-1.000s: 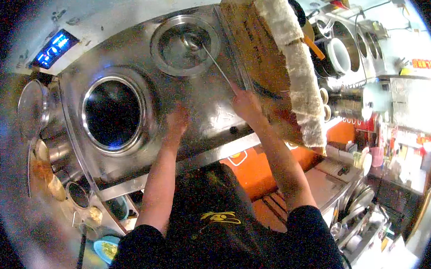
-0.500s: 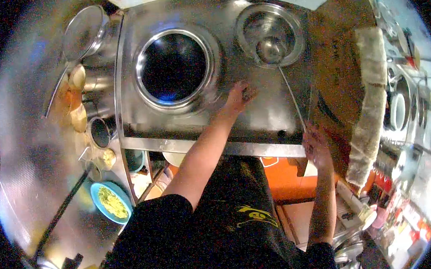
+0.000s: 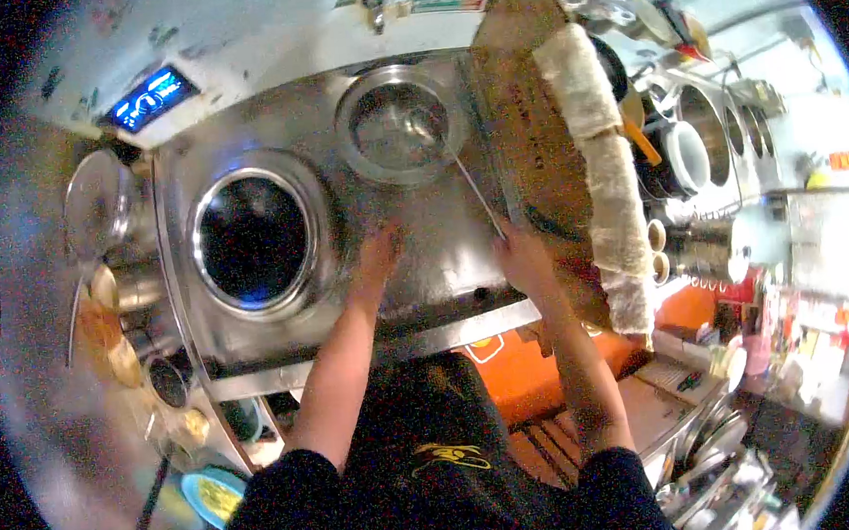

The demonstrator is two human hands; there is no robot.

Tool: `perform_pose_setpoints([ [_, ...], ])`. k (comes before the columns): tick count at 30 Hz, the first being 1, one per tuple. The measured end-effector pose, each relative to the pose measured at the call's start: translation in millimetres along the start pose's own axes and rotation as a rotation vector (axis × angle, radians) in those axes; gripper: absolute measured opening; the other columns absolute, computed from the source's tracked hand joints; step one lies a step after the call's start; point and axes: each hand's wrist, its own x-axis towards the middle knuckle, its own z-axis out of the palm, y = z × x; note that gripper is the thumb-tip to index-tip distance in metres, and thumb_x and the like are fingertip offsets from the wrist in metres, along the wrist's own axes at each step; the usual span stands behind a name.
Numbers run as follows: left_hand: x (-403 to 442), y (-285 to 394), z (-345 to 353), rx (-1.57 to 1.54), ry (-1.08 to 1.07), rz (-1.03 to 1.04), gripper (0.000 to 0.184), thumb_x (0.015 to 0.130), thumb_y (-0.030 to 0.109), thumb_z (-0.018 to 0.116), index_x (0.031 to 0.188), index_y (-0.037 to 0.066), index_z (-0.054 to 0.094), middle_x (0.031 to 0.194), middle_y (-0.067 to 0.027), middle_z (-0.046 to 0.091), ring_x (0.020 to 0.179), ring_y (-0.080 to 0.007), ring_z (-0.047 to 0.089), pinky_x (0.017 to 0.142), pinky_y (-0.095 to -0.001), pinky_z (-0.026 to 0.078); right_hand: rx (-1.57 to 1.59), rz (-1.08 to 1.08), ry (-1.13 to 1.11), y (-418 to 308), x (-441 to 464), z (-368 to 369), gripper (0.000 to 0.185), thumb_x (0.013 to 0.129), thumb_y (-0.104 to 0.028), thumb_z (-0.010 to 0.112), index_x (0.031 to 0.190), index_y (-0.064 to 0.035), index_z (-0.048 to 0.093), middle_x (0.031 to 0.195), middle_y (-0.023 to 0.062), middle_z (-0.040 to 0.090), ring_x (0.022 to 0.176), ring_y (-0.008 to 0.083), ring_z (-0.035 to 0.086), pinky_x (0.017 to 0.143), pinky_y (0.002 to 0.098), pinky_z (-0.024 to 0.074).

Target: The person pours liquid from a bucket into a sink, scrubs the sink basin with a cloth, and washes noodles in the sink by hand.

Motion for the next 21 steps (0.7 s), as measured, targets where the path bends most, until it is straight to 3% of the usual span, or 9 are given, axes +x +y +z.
perform_pose_setpoints([
  [1,10,-21,-11,0.196,-0.041,0.102,0.021,0.090,0.019,0.063,0.109,0.010,0.060,0.089,-0.0017,0.059,0.078,-0.0171,0.058,0.060,-0.0345,0.048,-0.059,-0.032,0.023,5,21,9,0.043,0.091,-0.018,0.056,0.134,-0.0128,0.053,0.093,0.0250,0.065,0.086,0.0404,0.064,0.077,0.0444,0.0497],
  [9,-48,6,1,0.649,0.013,0.054,0.027,0.092,0.021,0.056,0.117,0.010,0.059,0.098,-0.0047,0.061,0.086,-0.0212,0.061,0.067,-0.0364,0.050,-0.050,-0.076,-0.055,4,94,40,0.038,0.086,-0.015,0.058,0.123,-0.0082,0.061,0.103,0.0238,0.066,0.096,0.0406,0.063,0.084,0.0464,0.0494],
  [14,-41,-14,12,1.816,-0.056,0.378,0.031,0.094,0.022,0.051,0.122,0.010,0.058,0.104,-0.0066,0.062,0.091,-0.0238,0.063,0.072,-0.0376,0.051,-0.296,-0.151,0.086,-11,89,43,0.037,0.084,-0.013,0.059,0.120,-0.0107,0.062,0.114,0.0190,0.063,0.104,0.0378,0.060,0.088,0.0442,0.0492],
  [15,-52,-9,17,1.777,-0.015,0.434,0.032,0.095,0.022,0.050,0.124,0.010,0.057,0.106,-0.0067,0.062,0.092,-0.0242,0.063,0.074,-0.0383,0.051,-0.415,-0.152,0.134,-16,80,41,0.037,0.084,-0.013,0.059,0.120,-0.0110,0.061,0.117,0.0180,0.062,0.106,0.0375,0.059,0.089,0.0441,0.0490],
  [16,-76,28,28,1.118,0.010,0.401,0.034,0.095,0.023,0.050,0.127,0.011,0.054,0.107,-0.0064,0.062,0.096,-0.0235,0.062,0.077,-0.0385,0.051,-0.229,-0.172,0.209,-6,70,64,0.042,0.084,-0.024,0.060,0.124,-0.0119,0.059,0.118,0.0174,0.063,0.109,0.0354,0.059,0.093,0.0459,0.0471],
  [18,-107,92,50,0.016,0.008,0.096,0.037,0.096,0.024,0.050,0.131,0.013,0.050,0.111,-0.0063,0.061,0.102,-0.0225,0.059,0.081,-0.0380,0.050,0.278,-0.176,0.256,-7,31,124,0.055,0.089,-0.043,0.056,0.132,-0.0104,0.053,0.132,0.0165,0.053,0.124,0.0321,0.048,0.107,0.0495,0.0297],
  [19,-112,103,62,-0.409,-0.001,-0.175,0.037,0.096,0.026,0.050,0.131,0.014,0.049,0.113,-0.0065,0.061,0.104,-0.0221,0.058,0.082,-0.0375,0.050,0.602,-0.178,0.233,-26,6,150,0.062,0.093,-0.051,0.051,0.137,-0.0079,0.048,0.144,0.0163,0.043,0.135,0.0308,0.037,0.116,0.0512,0.0142],
  [20,-110,96,62,-0.537,-0.022,-0.227,0.037,0.096,0.025,0.050,0.132,0.016,0.049,0.119,-0.0061,0.058,0.109,-0.0227,0.056,0.088,-0.0392,0.049,0.782,0.044,-0.052,-57,-3,130,0.061,0.095,-0.051,0.047,0.137,-0.0074,0.047,0.147,0.0155,0.038,0.138,0.0292,0.032,0.118,0.0468,0.0106],
  [21,-129,132,81,-0.286,-0.086,-0.234,0.040,0.097,0.025,0.050,0.135,0.013,0.046,0.128,-0.0066,0.054,0.113,-0.0238,0.055,0.095,-0.0417,0.046,1.020,0.046,-0.065,-63,-6,135,0.059,0.096,-0.050,0.046,0.136,-0.0064,0.049,0.146,0.0144,0.040,0.138,0.0282,0.032,0.117,0.0440,0.0144],
])
